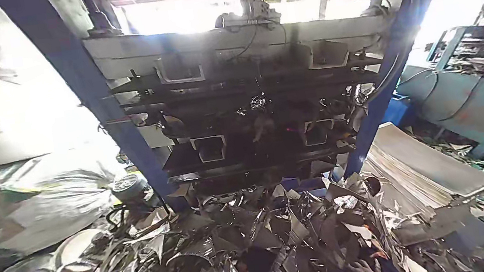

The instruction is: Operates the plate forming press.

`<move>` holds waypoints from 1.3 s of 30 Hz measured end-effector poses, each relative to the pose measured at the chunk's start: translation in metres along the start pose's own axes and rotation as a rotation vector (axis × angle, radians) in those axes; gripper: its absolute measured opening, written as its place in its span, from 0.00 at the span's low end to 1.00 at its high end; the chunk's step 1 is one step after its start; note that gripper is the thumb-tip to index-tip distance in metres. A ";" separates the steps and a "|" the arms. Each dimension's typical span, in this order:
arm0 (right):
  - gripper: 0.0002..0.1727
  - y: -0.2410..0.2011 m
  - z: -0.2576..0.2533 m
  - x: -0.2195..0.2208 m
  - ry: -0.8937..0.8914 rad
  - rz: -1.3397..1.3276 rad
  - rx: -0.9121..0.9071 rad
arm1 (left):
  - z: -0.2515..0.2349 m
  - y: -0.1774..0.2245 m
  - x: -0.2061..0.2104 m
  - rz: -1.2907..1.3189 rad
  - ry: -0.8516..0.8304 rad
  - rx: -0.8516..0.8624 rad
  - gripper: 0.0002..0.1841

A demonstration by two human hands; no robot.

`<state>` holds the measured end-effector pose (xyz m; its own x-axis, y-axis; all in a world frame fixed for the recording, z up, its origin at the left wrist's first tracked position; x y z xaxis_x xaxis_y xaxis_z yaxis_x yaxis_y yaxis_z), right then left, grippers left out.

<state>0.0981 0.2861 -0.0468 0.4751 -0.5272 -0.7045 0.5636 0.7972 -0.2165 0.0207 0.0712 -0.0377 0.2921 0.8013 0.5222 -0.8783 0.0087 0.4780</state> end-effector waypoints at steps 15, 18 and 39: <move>0.23 0.000 -0.001 0.002 -0.006 0.028 0.021 | 0.009 0.002 0.002 -0.013 0.005 0.048 0.18; 0.23 0.002 -0.002 0.004 0.023 0.033 0.003 | 0.009 0.001 0.001 -0.031 -0.007 0.048 0.19; 0.23 0.001 -0.001 0.002 0.029 0.056 0.013 | 0.013 0.001 0.002 -0.012 0.014 0.076 0.18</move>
<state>0.0992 0.2855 -0.0491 0.4865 -0.4733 -0.7343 0.5459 0.8209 -0.1675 0.0253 0.0644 -0.0270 0.2967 0.8096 0.5064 -0.8432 -0.0268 0.5369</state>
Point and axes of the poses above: each hand's wrist, its own z-axis away from the middle knuckle, its own x-axis out of the palm, y = z × x, the point moved 7 cm from there along -z, towards the middle knuckle, and after that the axes turned 12 degrees about -y, right-handed, at the moved point
